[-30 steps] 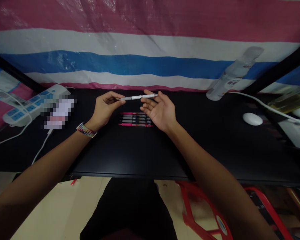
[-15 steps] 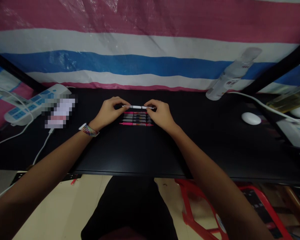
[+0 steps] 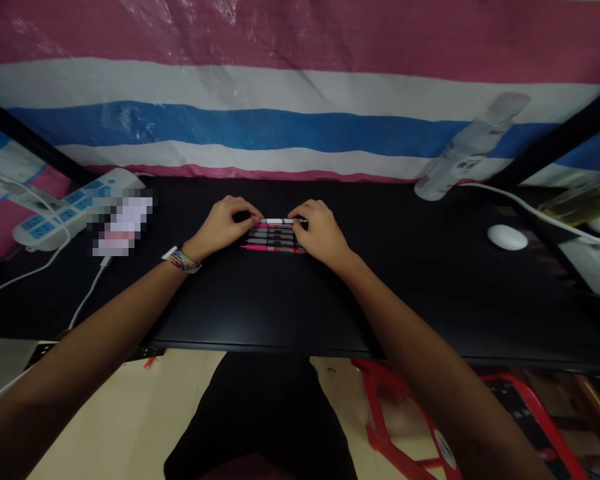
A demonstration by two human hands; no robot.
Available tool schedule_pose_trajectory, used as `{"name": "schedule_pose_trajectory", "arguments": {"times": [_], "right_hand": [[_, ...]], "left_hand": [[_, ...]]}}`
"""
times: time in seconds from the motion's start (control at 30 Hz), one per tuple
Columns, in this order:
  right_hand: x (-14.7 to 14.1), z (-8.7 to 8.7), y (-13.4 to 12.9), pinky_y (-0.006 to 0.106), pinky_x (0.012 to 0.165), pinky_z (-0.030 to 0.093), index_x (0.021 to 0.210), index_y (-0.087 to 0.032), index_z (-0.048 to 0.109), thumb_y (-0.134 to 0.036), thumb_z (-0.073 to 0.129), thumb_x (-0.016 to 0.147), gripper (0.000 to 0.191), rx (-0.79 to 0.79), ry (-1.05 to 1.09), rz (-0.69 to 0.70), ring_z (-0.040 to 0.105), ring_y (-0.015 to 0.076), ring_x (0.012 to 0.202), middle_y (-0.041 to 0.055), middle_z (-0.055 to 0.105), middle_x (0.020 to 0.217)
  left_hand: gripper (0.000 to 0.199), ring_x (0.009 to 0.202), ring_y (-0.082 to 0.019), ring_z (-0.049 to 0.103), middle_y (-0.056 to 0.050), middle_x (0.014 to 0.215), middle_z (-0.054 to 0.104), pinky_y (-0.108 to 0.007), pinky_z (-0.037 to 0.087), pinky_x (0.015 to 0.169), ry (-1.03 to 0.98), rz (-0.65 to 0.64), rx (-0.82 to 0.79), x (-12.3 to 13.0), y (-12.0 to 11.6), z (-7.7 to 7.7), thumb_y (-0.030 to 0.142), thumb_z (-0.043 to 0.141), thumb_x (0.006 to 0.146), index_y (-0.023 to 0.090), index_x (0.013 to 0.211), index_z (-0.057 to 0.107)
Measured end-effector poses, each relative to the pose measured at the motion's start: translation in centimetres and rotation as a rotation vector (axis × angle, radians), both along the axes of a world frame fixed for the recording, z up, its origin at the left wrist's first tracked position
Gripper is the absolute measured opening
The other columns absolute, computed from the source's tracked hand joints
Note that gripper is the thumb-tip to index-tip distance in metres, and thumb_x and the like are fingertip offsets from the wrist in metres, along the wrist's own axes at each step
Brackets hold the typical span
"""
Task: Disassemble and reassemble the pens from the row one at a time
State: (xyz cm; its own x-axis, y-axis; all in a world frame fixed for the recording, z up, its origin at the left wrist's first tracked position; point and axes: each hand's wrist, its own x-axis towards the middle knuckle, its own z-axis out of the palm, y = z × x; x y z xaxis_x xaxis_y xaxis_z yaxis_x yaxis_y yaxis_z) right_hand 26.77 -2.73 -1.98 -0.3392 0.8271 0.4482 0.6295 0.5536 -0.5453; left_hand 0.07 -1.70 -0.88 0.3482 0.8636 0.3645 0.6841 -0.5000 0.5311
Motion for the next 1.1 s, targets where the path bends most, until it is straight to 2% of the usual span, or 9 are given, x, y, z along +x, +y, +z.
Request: {"name": "schedule_pose_trajectory", "arguments": {"times": [0.1, 0.27, 0.5, 0.67, 0.73, 0.83, 0.93, 1.0, 1.1], "right_hand": [[-0.5, 0.6, -1.0, 0.050, 0.095, 0.056, 0.099, -0.023, 0.084, -0.019, 0.067, 0.097, 0.018, 0.086, 0.007, 0.077, 0.068, 0.0322, 0.105, 0.0107, 0.077, 0.104], [-1.8, 1.5, -2.8, 0.049, 0.090, 0.054, 0.095, -0.024, 0.083, -0.022, 0.072, 0.098, 0.012, 0.194, -0.051, 0.383, 0.062, 0.0302, 0.099, 0.0105, 0.071, 0.101], [-1.8, 1.1, -3.0, 0.047, 0.089, 0.050, 0.101, -0.024, 0.082, -0.028, 0.082, 0.096, 0.007, 0.186, -0.123, 0.434, 0.060, 0.0289, 0.096, 0.0094, 0.072, 0.102], [-1.9, 1.1, -2.8, 0.045, 0.089, 0.049, 0.088, -0.024, 0.079, -0.025, 0.076, 0.098, 0.010, 0.168, -0.147, 0.507, 0.063, 0.0273, 0.092, 0.0052, 0.074, 0.087], [-2.0, 1.4, -2.9, 0.044, 0.089, 0.051, 0.086, -0.025, 0.076, -0.023, 0.072, 0.100, 0.015, 0.157, -0.102, 0.498, 0.063, 0.0257, 0.088, 0.0042, 0.073, 0.084], [-1.7, 1.7, -2.9, 0.041, 0.083, 0.054, 0.091, -0.025, 0.076, -0.024, 0.067, 0.102, 0.014, 0.112, 0.029, 0.375, 0.063, 0.0230, 0.084, 0.0051, 0.072, 0.089], [-1.2, 1.8, -2.3, 0.038, 0.079, 0.055, 0.098, -0.025, 0.079, -0.031, 0.070, 0.103, 0.012, 0.061, 0.151, 0.205, 0.064, 0.0210, 0.081, 0.0061, 0.071, 0.096], [-0.8, 1.8, -1.6, 0.038, 0.078, 0.054, 0.097, -0.025, 0.082, -0.037, 0.074, 0.101, 0.015, 0.016, 0.209, 0.132, 0.062, 0.0208, 0.079, 0.0053, 0.071, 0.093], [-0.3, 1.6, -0.5, 0.036, 0.070, 0.051, 0.090, -0.025, 0.083, -0.045, 0.077, 0.098, 0.022, -0.182, 0.390, 0.081, 0.060, 0.0189, 0.071, 0.0033, 0.073, 0.083]], "left_hand": [[0.017, 0.098, -0.027, 0.069, -0.004, 0.102, 0.086, -0.047, 0.051, 0.102, -0.015, -0.005, 0.012, -0.1, 0.2, -0.3, 0.023, 0.068, 0.093, 0.025, 0.093, 0.086], [0.016, 0.093, -0.027, 0.067, -0.006, 0.097, 0.084, -0.046, 0.050, 0.096, -0.034, -0.017, 0.077, -0.2, 0.5, -1.1, 0.028, 0.069, 0.094, 0.024, 0.093, 0.084], [0.019, 0.095, -0.029, 0.065, -0.007, 0.099, 0.081, -0.048, 0.048, 0.099, -0.013, 0.010, 0.095, 0.1, 0.1, -0.9, 0.033, 0.066, 0.101, 0.024, 0.095, 0.082], [0.027, 0.098, -0.029, 0.066, -0.007, 0.101, 0.082, -0.049, 0.046, 0.102, -0.054, -0.034, 0.122, 0.3, -0.6, 0.1, 0.041, 0.063, 0.106, 0.025, 0.096, 0.083], [0.034, 0.098, -0.029, 0.068, -0.007, 0.098, 0.082, -0.049, 0.046, 0.103, -0.084, -0.110, 0.123, 0.3, -1.0, 0.7, 0.044, 0.059, 0.110, 0.025, 0.094, 0.083], [0.038, 0.096, -0.028, 0.069, -0.006, 0.095, 0.083, -0.048, 0.048, 0.102, -0.116, -0.206, 0.113, 0.6, -1.5, 1.3, 0.048, 0.059, 0.111, 0.026, 0.091, 0.082], [0.031, 0.095, -0.027, 0.070, -0.006, 0.095, 0.083, -0.046, 0.051, 0.098, -0.129, -0.192, 0.133, 1.0, -1.8, 1.4, 0.051, 0.069, 0.106, 0.026, 0.093, 0.083], [0.026, 0.093, -0.027, 0.070, -0.006, 0.096, 0.084, -0.045, 0.052, 0.095, -0.164, -0.168, 0.150, 1.1, -1.7, 1.4, 0.047, 0.072, 0.104, 0.026, 0.095, 0.083], [0.021, 0.093, -0.026, 0.072, -0.006, 0.098, 0.084, -0.044, 0.054, 0.094, -0.228, -0.130, 0.156, 1.2, -1.6, 1.3, 0.042, 0.072, 0.104, 0.025, 0.098, 0.084]]}}
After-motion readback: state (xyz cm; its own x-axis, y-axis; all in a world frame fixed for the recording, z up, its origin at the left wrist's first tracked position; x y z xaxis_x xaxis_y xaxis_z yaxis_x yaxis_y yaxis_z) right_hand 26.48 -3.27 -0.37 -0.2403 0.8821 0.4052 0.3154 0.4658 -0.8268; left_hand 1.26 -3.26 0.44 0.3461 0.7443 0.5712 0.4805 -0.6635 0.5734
